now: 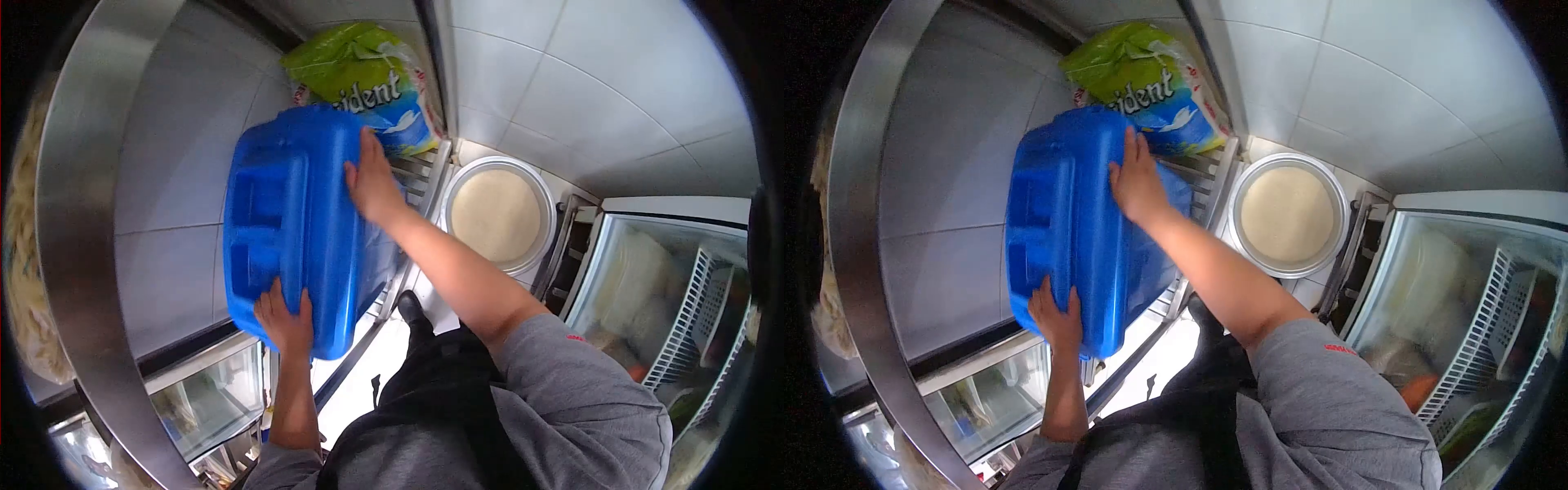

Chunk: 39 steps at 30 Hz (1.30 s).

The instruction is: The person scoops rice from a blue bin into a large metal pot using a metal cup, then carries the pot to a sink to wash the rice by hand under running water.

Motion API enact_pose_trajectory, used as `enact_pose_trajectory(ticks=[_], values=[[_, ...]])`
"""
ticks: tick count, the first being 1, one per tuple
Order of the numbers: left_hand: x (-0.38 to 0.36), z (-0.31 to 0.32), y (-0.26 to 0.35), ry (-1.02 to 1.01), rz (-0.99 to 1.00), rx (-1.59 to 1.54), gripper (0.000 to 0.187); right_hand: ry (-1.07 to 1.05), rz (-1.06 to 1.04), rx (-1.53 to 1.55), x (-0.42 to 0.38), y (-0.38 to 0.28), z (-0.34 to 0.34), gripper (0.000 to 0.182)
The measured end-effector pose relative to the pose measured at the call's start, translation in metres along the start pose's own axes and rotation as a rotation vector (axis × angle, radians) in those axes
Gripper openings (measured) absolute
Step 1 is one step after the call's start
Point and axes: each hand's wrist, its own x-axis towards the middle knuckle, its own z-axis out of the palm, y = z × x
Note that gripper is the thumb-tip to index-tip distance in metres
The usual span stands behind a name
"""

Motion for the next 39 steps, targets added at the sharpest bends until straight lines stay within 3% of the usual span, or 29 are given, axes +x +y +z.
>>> enact_pose_trajectory(ticks=[3, 7, 10, 12, 13, 14, 16, 17, 19, 20, 22, 23, 25, 26, 28, 30, 31, 32, 33, 34, 36, 38, 39], values=[[-0.020, 0.003, -0.009, -0.002, 0.050, -0.038, 0.058, -0.035, -0.074, 0.073, -0.019, 0.010, 0.001, 0.069], [-0.014, 0.014, -0.024, -0.036, 0.111, -0.082, 0.061, -0.121, 0.027, 0.151, -0.015, 0.011, -0.007, 0.071], [-0.029, 0.008, -0.025, -0.119, 0.053, -0.111, 0.069, -0.073, -0.035, -0.009, -0.002, 0.011, -0.012, 0.072], [-0.043, 0.005, -0.021, 0.259, -0.191, -0.375, 0.079, -0.109, 0.018, -0.076, 0.027, 0.006, -0.018, 0.070], [-0.068, 0.037, -0.058, 0.334, -0.595, -0.390, 0.087, -0.088, -0.061, -0.108, 0.050, 0.013, -0.006, 0.075], [-0.069, 0.038, -0.055, 0.356, -1.025, -0.917, 0.090, -0.090, -0.063, -0.100, 0.072, 0.009, -0.001, 0.075], [-0.105, 0.078, -0.127, -0.269, -1.144, -1.874, 0.086, -0.273, 0.092, -0.064, 0.111, -0.006, 0.011, 0.080], [-0.082, 0.046, -0.079, -0.186, -1.247, -1.765, 0.078, -0.276, 0.082, -0.046, 0.132, -0.005, 0.021, 0.080], [-0.084, 0.041, -0.082, -0.147, -1.119, -1.748, 0.074, -0.687, -0.018, -0.382, 0.163, -0.003, 0.038, 0.081], [-0.089, 0.038, -0.084, -0.137, -1.008, -1.730, 0.070, -0.697, -0.022, -0.371, 0.170, 0.000, 0.041, 0.081], [-0.090, 0.026, -0.072, -0.088, -1.019, -1.581, 0.070, -0.798, 0.002, -0.323, 0.176, 0.000, 0.038, 0.078], [-0.089, 0.028, -0.074, -0.083, -1.126, -1.445, 0.069, -0.803, 0.005, -0.324, 0.172, 0.000, 0.042, 0.078], [-0.090, 0.034, -0.073, -0.100, -1.226, -1.315, 0.067, -0.584, -0.184, -0.346, 0.167, 0.006, 0.052, 0.062], [-0.092, 0.035, -0.074, -0.079, -1.125, -1.370, 0.066, -0.578, -0.167, -0.358, 0.166, 0.007, 0.053, 0.062], [-0.090, 0.031, -0.066, -0.124, -0.951, -1.488, 0.061, -0.489, -0.164, -0.429, 0.157, 0.008, 0.055, 0.041], [-0.094, 0.023, -0.076, -0.255, -0.979, -1.374, 0.057, -0.450, -0.258, -0.451, 0.157, 0.025, 0.068, 0.033], [-0.104, 0.036, -0.104, -0.301, -0.878, -1.532, 0.055, -0.415, -0.270, -0.431, 0.149, 0.012, 0.045, 0.032], [-0.098, 0.021, -0.090, -0.200, -1.056, -1.280, 0.054, -0.384, -0.286, -0.408, 0.130, -0.008, 0.022, 0.031], [-0.068, -0.007, -0.025, 0.011, -1.035, -0.889, 0.066, -0.118, -0.410, -0.200, 0.111, -0.004, 0.017, 0.027], [-0.057, -0.020, -0.009, 0.017, -0.728, -0.497, 0.074, 0.149, -0.531, 0.007, 0.090, 0.000, 0.013, 0.026], [-0.032, -0.049, 0.069, 0.285, -0.188, -0.597, 0.074, 0.154, -0.380, 0.177, 0.022, 0.023, -0.016, 0.036], [-0.037, -0.027, 0.117, 0.430, 0.078, -0.864, 0.073, 0.145, -0.134, 0.096, -0.055, 0.087, -0.026, 0.046], [-0.054, 0.000, 0.114, 0.208, 0.267, -0.854, 0.073, 0.103, 0.081, 0.104, -0.094, 0.131, -0.032, 0.045]])
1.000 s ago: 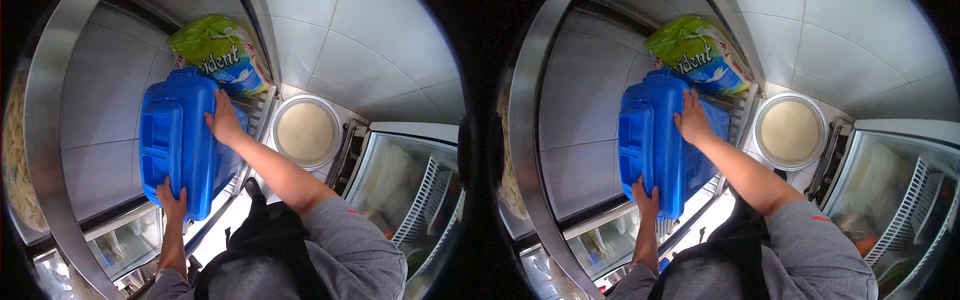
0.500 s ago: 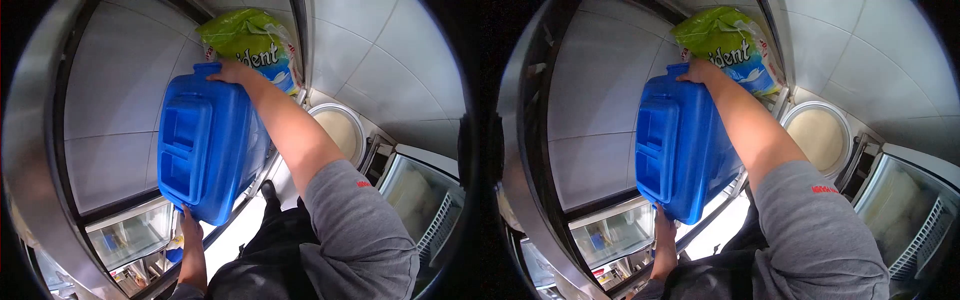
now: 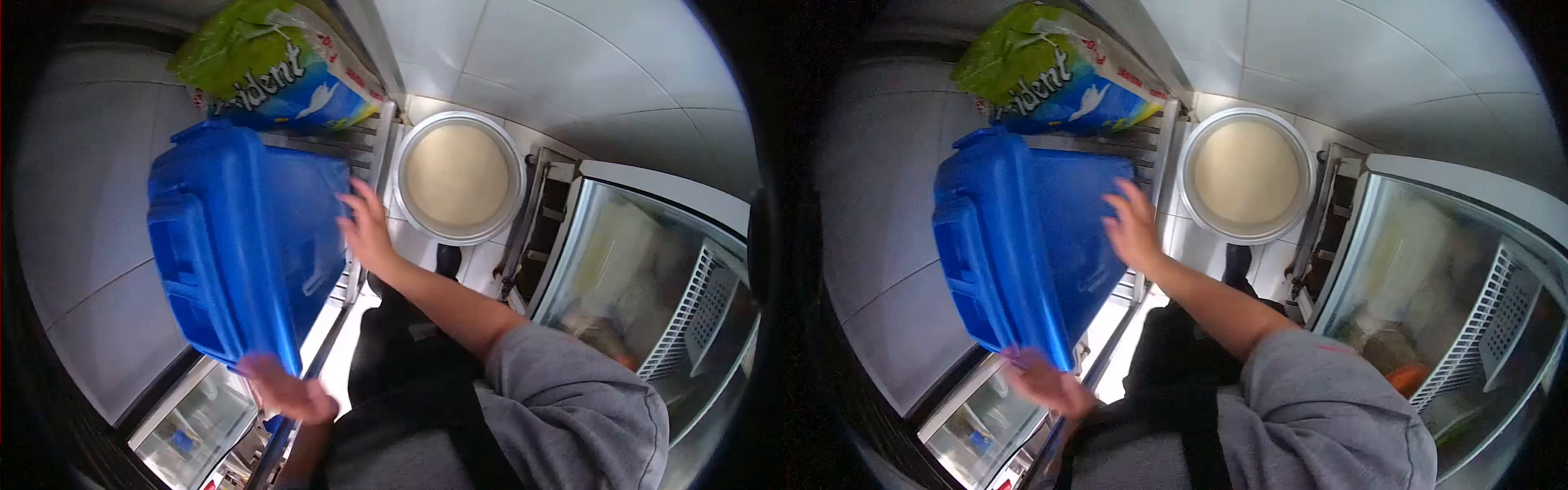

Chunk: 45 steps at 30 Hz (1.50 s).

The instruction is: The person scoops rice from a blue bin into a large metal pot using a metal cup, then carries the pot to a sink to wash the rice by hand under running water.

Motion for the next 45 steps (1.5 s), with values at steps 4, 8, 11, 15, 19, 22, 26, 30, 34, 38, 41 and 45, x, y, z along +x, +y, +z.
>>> enact_pose_trajectory(ticks=[4, 8, 11, 15, 19, 22, 26, 30, 34, 38, 41, 45], values=[[-0.054, 0.128, -0.017, -0.664, -0.700, -0.280, 0.060, -0.409, 0.586, -0.659, -0.111, 0.187, -0.120, 0.048], [-0.124, 0.242, -0.117, -0.733, -1.329, -0.340, 0.045, -0.463, 0.815, -0.926, -0.098, 0.298, -0.235, 0.051], [-0.137, 0.314, -0.185, -0.916, -1.373, -0.207, 0.045, -0.353, 0.754, -0.891, -0.036, 0.368, -0.279, 0.049], [-0.214, 0.402, -0.314, -0.898, -1.493, -0.292, 0.055, -0.401, 0.703, -1.007, 0.049, 0.434, -0.308, 0.046], [-0.184, 0.454, -0.294, -0.859, -1.649, -0.467, 0.057, -0.105, 0.659, -0.938, 0.095, 0.489, -0.317, 0.062], [-0.199, 0.471, -0.309, -0.808, -1.761, -0.578, 0.056, 0.111, 0.497, -0.956, 0.089, 0.528, -0.305, 0.072], [-0.207, 0.464, -0.322, -0.773, -1.661, -0.472, 0.052, 0.074, 0.699, -0.786, 0.095, 0.520, -0.318, 0.083], [-0.204, 0.405, -0.280, -0.512, -1.527, -0.302, 0.048, 0.147, 0.687, -0.784, 0.068, 0.492, -0.314, 0.065], [-0.203, 0.306, -0.208, -0.386, -1.560, -0.296, 0.046, 0.175, 0.763, -0.824, 0.054, 0.372, -0.295, 0.062], [-0.197, 0.201, -0.119, -0.290, -1.509, -0.285, 0.041, 0.270, 0.761, -0.939, 0.037, 0.249, -0.270, 0.064], [-0.215, 0.122, -0.090, -0.365, -1.581, -0.410, 0.040, 0.221, 0.706, -1.002, 0.027, 0.150, -0.257, 0.064], [-0.223, 0.049, -0.050, -0.689, -1.663, -0.573, 0.039, 0.114, 0.618, -0.924, -0.004, 0.054, -0.268, 0.063]])
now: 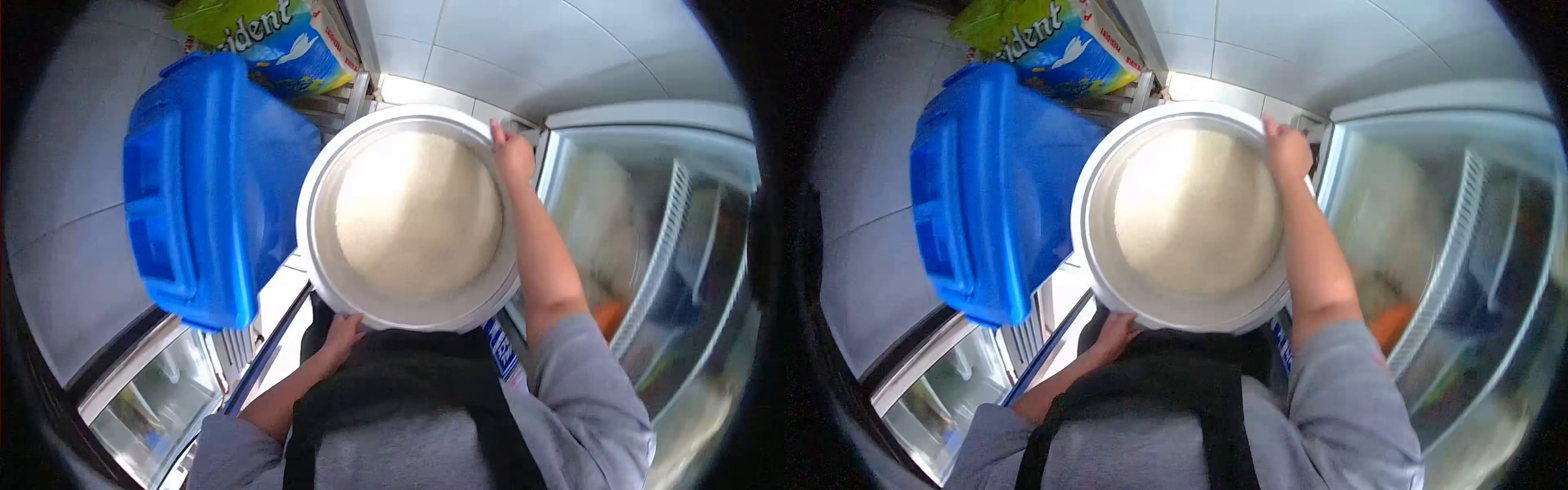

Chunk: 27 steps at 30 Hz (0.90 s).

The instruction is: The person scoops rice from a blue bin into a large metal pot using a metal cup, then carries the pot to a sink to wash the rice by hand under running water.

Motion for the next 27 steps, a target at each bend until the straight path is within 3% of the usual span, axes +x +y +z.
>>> enact_pose_trajectory(ticks=[1, 6, 10, 12, 16, 18, 22, 23, 26, 27], values=[[-0.001, -0.016, -0.010, -0.184, 0.022, 0.057, 0.038, 0.040, 0.051, 0.014, -0.015, -0.004, -0.014, 0.061], [0.022, -0.080, -0.068, -0.327, -0.017, -0.037, 0.034, 0.254, -0.070, 0.018, -0.112, -0.016, -0.050, 0.058], [-0.010, -0.117, -0.109, -0.289, 0.067, 0.101, 0.029, 0.184, -0.049, 0.056, -0.197, 0.001, -0.062, 0.058], [-0.014, -0.142, -0.132, -0.388, 0.100, 0.086, 0.030, 0.179, -0.044, 0.138, -0.232, 0.012, -0.061, 0.058], [-0.050, -0.188, -0.183, -0.390, 0.137, 0.069, 0.032, 0.132, -0.065, 0.034, -0.298, 0.033, -0.034, 0.059], [-0.082, -0.198, -0.200, -0.265, 0.046, 0.326, 0.038, 0.114, -0.051, 0.032, -0.332, 0.039, -0.021, 0.062], [-0.077, -0.219, -0.271, -0.345, 0.097, 0.166, 0.044, 0.023, -0.106, -0.073, -0.365, 0.075, 0.021, 0.068], [-0.075, -0.221, -0.291, -0.232, 0.191, 0.209, 0.041, 0.005, -0.110, -0.094, -0.368, 0.082, 0.029, 0.069], [-0.097, -0.246, -0.328, -0.273, 0.103, 0.119, 0.040, -0.047, -0.145, -0.126, -0.407, 0.103, 0.049, 0.067], [-0.120, -0.249, -0.327, -0.200, 0.106, 0.140, 0.040, -0.042, -0.184, -0.140, -0.421, 0.110, 0.054, 0.066]])
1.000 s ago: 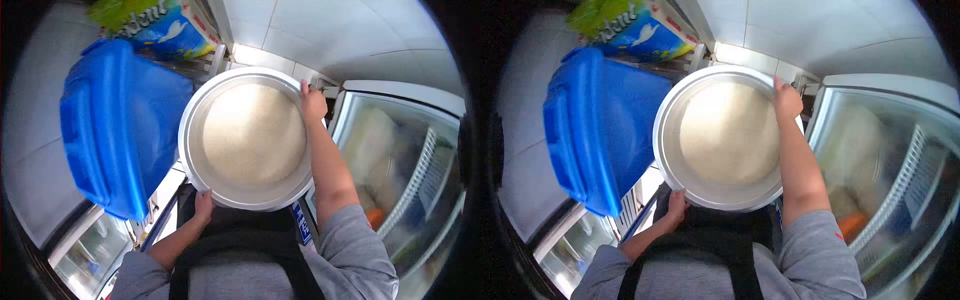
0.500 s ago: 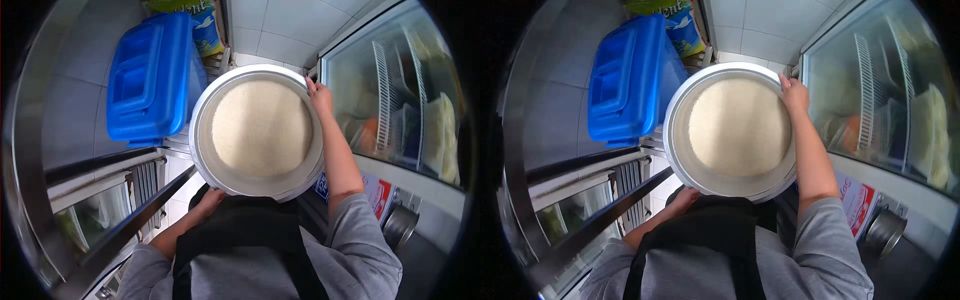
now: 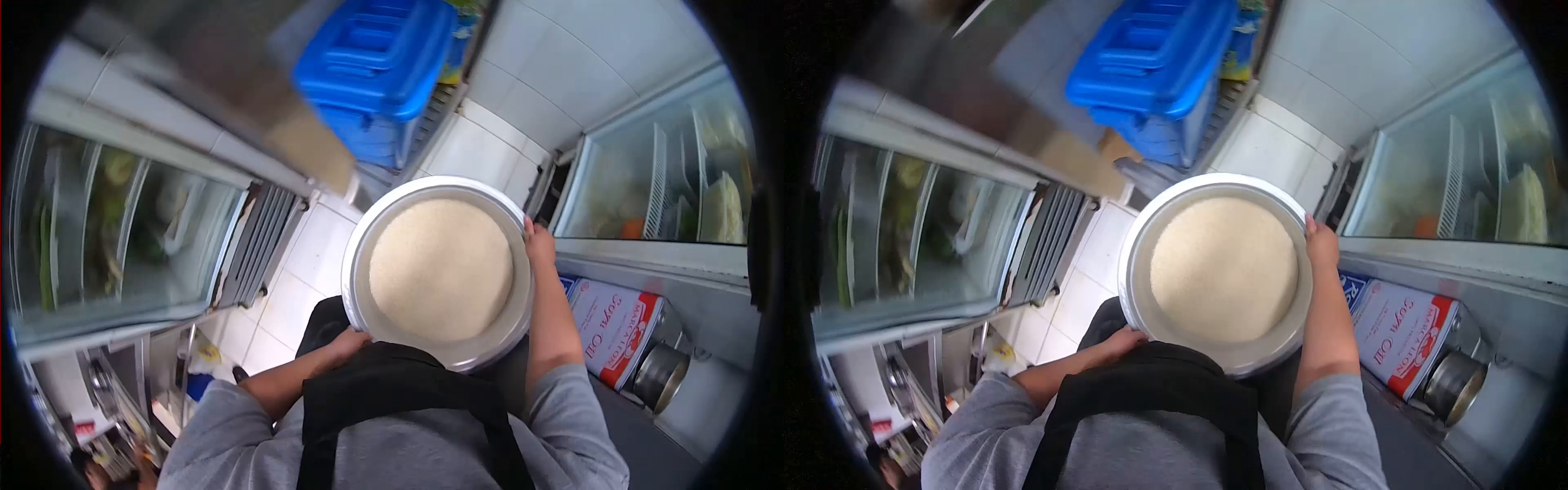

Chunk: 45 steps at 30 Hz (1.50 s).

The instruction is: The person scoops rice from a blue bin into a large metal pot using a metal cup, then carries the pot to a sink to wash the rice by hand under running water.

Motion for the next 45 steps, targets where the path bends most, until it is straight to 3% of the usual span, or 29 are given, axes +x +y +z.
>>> enact_pose_trajectory(ticks=[4, 6, 7, 9, 13, 15, 17, 19, 24, 27, 35, 39, 41, 43, 45], values=[[-0.022, -0.009, -0.042, 0.071, 0.092, -0.062, 0.043, 0.046, -0.071, -0.012, -0.052, 0.015, 0.008, 0.065], [-0.013, -0.028, -0.073, 0.085, 0.042, 0.186, 0.047, 0.075, -0.088, 0.101, -0.082, 0.012, 0.012, 0.067], [-0.009, -0.036, -0.093, 0.105, 0.043, 0.149, 0.047, 0.060, -0.080, 0.009, -0.090, 0.017, 0.017, 0.068], [-0.002, -0.056, -0.131, 0.123, 0.270, 0.248, 0.051, 0.174, -0.200, 0.031, -0.118, 0.028, 0.037, 0.069], [-0.041, -0.099, -0.178, 0.178, 0.186, 0.159, 0.050, 0.113, -0.230, 0.014, -0.196, -0.005, 0.050, 0.068], [-0.084, -0.116, -0.187, 0.037, 0.119, 0.098, 0.056, 0.105, -0.261, 0.021, -0.218, -0.021, 0.057, 0.068], [-0.052, -0.124, -0.243, -0.005, 0.214, 0.036, 0.058, 0.114, -0.345, -0.061, -0.229, -0.040, 0.064, 0.063], [-0.050, -0.126, -0.281, 0.155, 0.288, 0.066, 0.058, 0.135, -0.410, -0.045, -0.249, -0.061, 0.074, 0.060], [-0.086, -0.138, -0.342, 0.262, 0.095, -0.048, 0.069, 0.072, -0.580, -0.090, -0.305, -0.089, 0.113, 0.042], [-0.117, -0.151, -0.380, 0.369, 0.086, -0.086, 0.070, 0.101, -0.707, -0.079, -0.346, -0.091, 0.144, 0.040], [-0.138, -0.201, -0.459, 0.471, 0.119, -0.146, 0.054, 0.023, -0.694, -0.022, -0.420, -0.129, 0.180, 0.029], [-0.150, -0.246, -0.531, 0.619, 0.162, -0.140, 0.046, -0.003, -0.758, 0.030, -0.505, -0.197, 0.210, 0.026], [-0.182, -0.271, -0.552, 0.619, 0.095, -0.512, 0.044, -0.009, -0.768, 0.071, -0.542, -0.224, 0.240, 0.026], [-0.173, -0.292, -0.615, 0.700, 0.123, -0.525, 0.039, 0.007, -0.940, 0.244, -0.575, -0.244, 0.282, 0.025], [-0.182, -0.308, -0.660, 1.022, 0.158, -0.467, 0.032, -0.041, -0.938, 0.265, -0.614, -0.267, 0.318, 0.025]])
